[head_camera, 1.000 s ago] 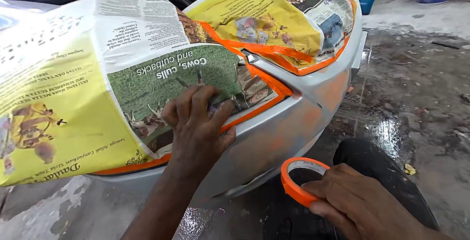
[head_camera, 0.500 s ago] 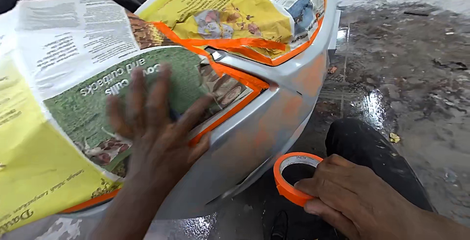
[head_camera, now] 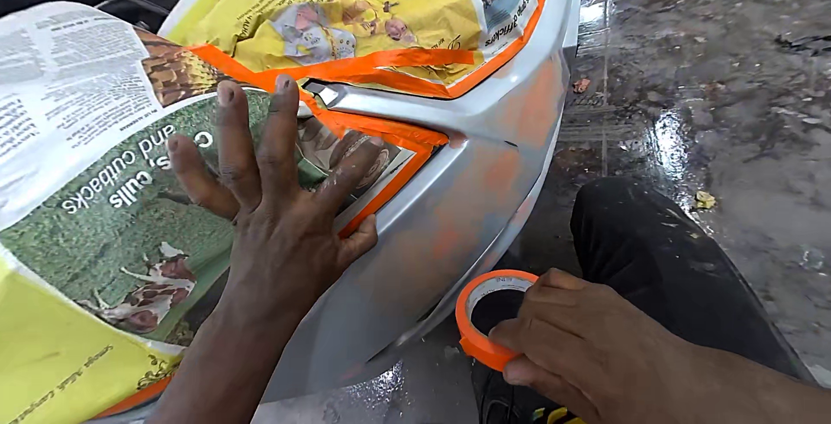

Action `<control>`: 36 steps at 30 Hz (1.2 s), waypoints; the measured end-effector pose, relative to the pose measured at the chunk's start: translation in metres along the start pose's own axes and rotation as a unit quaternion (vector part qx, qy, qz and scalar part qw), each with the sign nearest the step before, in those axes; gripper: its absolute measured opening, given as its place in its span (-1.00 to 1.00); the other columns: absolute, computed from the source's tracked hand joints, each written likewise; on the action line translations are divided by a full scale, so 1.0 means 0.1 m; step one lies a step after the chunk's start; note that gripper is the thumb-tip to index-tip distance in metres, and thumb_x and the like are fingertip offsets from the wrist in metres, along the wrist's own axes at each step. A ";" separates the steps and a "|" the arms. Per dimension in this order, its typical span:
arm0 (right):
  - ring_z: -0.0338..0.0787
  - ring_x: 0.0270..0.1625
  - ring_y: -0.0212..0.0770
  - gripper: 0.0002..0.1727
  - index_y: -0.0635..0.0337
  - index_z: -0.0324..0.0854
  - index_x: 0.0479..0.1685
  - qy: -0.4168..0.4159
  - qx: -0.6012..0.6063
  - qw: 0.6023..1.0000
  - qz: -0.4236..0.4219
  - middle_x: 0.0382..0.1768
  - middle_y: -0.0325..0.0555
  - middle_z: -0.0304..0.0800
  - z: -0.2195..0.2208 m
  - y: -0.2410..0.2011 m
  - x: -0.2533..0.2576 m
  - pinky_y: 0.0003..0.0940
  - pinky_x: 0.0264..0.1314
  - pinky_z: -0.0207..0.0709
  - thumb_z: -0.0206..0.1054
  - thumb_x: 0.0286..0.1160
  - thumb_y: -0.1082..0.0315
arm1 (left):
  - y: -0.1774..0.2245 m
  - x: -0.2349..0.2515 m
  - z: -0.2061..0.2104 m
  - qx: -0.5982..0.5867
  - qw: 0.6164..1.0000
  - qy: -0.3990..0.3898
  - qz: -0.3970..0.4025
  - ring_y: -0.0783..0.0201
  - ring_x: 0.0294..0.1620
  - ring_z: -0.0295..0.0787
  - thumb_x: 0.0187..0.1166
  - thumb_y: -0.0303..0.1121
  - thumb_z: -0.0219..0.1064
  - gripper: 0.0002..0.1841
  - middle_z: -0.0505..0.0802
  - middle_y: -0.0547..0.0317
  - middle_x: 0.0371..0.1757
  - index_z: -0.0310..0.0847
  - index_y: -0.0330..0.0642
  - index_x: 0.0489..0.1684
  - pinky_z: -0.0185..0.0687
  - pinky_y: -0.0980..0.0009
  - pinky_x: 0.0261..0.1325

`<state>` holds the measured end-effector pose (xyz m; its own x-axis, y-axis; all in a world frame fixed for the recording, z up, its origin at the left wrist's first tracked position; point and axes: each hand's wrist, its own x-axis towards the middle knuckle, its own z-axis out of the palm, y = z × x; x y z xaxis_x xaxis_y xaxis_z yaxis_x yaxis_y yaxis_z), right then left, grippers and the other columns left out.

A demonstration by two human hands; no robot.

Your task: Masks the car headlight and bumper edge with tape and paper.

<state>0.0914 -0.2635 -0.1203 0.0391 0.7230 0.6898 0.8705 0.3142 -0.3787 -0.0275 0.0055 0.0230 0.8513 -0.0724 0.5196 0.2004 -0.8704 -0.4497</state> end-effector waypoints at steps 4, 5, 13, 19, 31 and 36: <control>0.75 -0.25 -0.17 -0.63 0.08 0.70 -0.04 0.013 0.015 1.000 -0.009 -0.38 -0.19 0.75 0.06 -0.07 0.05 -0.28 -0.04 0.59 0.09 0.85 0.03 | 0.06 0.14 0.06 -0.005 1.000 -0.003 0.011 -0.53 0.87 -0.44 0.23 0.21 0.44 -0.28 0.02 -0.24 0.90 0.56 0.47 0.56 -0.62 -0.68 0.60; 0.75 -0.27 -0.17 -0.63 0.08 0.70 -0.05 0.015 0.017 1.000 -0.011 -0.40 -0.19 0.74 0.08 -0.08 0.05 -0.27 -0.06 0.58 0.10 0.84 0.04 | 0.08 0.17 0.07 -0.006 1.000 -0.005 0.014 -0.54 0.86 -0.43 0.23 0.20 0.44 -0.28 0.03 -0.24 0.90 0.57 0.45 0.55 -0.62 -0.68 0.59; 0.75 -0.29 -0.12 -0.63 0.09 0.68 -0.09 0.007 0.022 1.000 -0.008 -0.43 -0.18 0.72 0.17 -0.20 0.06 -0.23 -0.13 0.58 0.05 0.86 0.06 | 0.21 0.44 0.17 -0.012 1.000 0.006 -0.021 -0.49 0.88 -0.37 0.39 0.34 0.34 -0.26 0.01 -0.15 0.92 0.46 0.39 0.65 -0.50 -0.72 0.58; 0.77 -0.28 -0.12 -0.60 0.11 0.68 -0.09 0.025 0.026 0.998 0.052 -0.41 -0.15 0.73 0.10 -0.07 -0.16 -0.22 -0.15 0.61 0.03 0.87 0.05 | -0.18 0.14 -0.42 -0.131 0.989 -0.022 -0.063 -0.13 0.38 0.71 0.70 -0.38 0.25 -0.60 0.72 -0.45 0.33 0.59 -0.57 0.32 0.57 0.07 0.47; 0.71 -0.35 -0.14 -0.60 0.08 0.67 -0.10 0.056 0.058 0.995 0.065 -0.45 -0.19 0.69 0.22 0.00 -0.38 -0.25 -0.24 0.52 0.02 0.87 0.02 | -0.06 -0.35 -0.20 0.106 0.993 -0.060 0.009 -0.55 0.86 -0.37 0.35 0.29 0.37 -0.19 0.09 -0.32 0.87 0.44 0.29 0.70 -0.56 -0.60 0.64; 0.69 -0.35 -0.16 -0.61 0.05 0.67 -0.11 0.061 0.073 0.993 0.076 -0.46 -0.21 0.68 0.22 0.01 -0.41 -0.26 -0.23 0.50 0.03 0.86 0.02 | 0.00 -0.33 -0.12 0.062 0.996 -0.065 0.005 -0.48 0.88 -0.42 0.39 0.14 0.39 -0.34 0.11 -0.18 0.89 0.50 0.39 0.59 -0.64 -0.60 0.64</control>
<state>0.0794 -0.2789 -0.1625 0.2313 0.6915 0.6843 0.7702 0.2996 -0.5631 -0.0615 0.0022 0.0140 0.9077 -0.0092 0.4195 0.2436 -0.8024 -0.5448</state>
